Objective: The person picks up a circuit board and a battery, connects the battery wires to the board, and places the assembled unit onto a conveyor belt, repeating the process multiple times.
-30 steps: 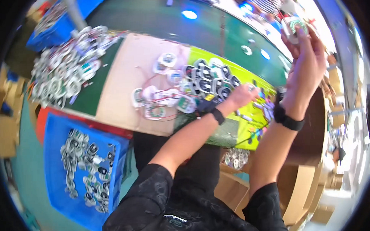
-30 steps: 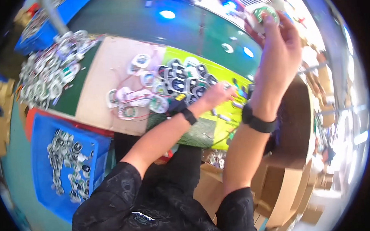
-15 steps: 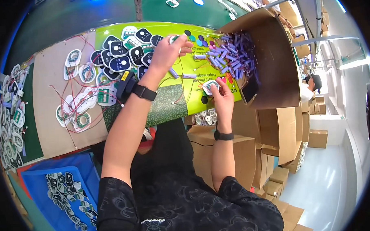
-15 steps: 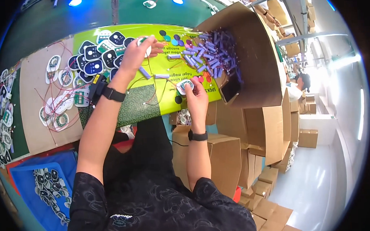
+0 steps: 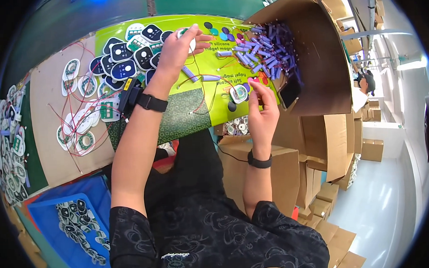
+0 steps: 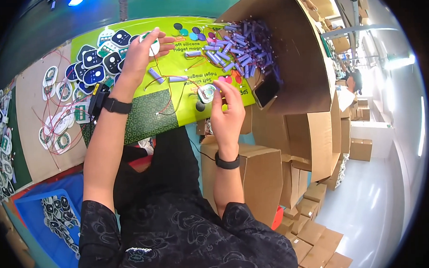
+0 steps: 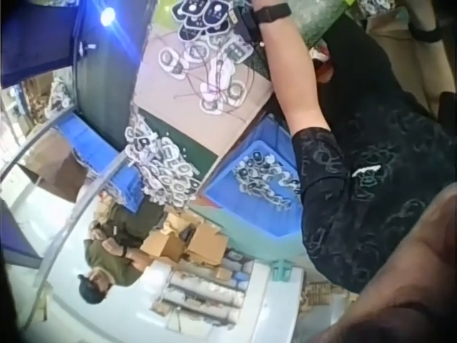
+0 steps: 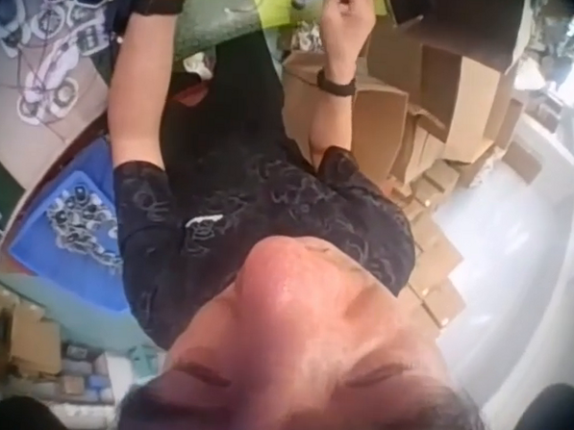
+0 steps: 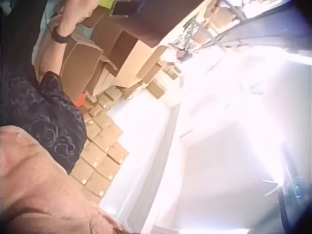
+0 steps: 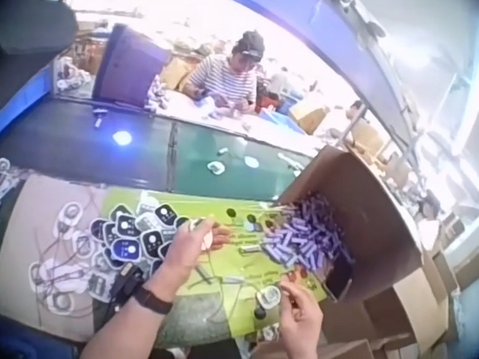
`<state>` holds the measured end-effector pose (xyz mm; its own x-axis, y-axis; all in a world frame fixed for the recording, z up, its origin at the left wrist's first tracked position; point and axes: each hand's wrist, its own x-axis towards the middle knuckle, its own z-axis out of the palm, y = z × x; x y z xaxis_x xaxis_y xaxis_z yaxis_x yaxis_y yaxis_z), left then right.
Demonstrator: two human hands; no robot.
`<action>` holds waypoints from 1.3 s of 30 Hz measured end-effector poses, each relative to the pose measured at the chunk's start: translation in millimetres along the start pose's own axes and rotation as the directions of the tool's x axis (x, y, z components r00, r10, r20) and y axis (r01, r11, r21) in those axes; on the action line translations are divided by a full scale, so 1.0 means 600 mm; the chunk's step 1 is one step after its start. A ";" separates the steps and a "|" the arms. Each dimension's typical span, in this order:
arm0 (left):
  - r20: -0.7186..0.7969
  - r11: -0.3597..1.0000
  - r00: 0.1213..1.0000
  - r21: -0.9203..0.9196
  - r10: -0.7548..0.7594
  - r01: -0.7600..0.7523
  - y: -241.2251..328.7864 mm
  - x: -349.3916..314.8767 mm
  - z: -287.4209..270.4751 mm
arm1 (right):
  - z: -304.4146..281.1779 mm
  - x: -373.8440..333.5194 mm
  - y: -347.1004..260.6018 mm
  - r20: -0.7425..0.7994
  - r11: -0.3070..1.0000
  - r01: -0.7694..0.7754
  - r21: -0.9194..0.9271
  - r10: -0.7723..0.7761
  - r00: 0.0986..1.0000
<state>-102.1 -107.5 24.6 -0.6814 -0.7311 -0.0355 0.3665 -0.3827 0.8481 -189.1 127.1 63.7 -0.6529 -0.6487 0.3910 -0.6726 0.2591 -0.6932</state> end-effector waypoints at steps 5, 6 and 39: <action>-0.015 1.000 1.000 -0.017 -0.005 0.004 -0.002 0.005 0.004 | -0.017 0.011 0.041 0.018 0.987 -0.036 -0.160 0.039 0.999; -0.019 1.000 1.000 -0.017 -0.013 0.012 -0.004 0.004 0.006 | -0.015 0.008 0.050 0.013 0.986 -0.039 -0.159 0.042 0.999; -0.009 0.999 1.000 -0.029 -0.021 0.021 -0.001 0.001 0.009 | 0.103 0.021 -0.075 0.274 0.714 0.606 -0.350 -0.540 0.796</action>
<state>-106.0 -105.0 27.0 -0.6832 -0.7279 -0.0583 0.3706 -0.4144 0.8312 -145.6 63.1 62.1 -0.0605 -0.8523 0.5196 -0.9980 0.0426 -0.0463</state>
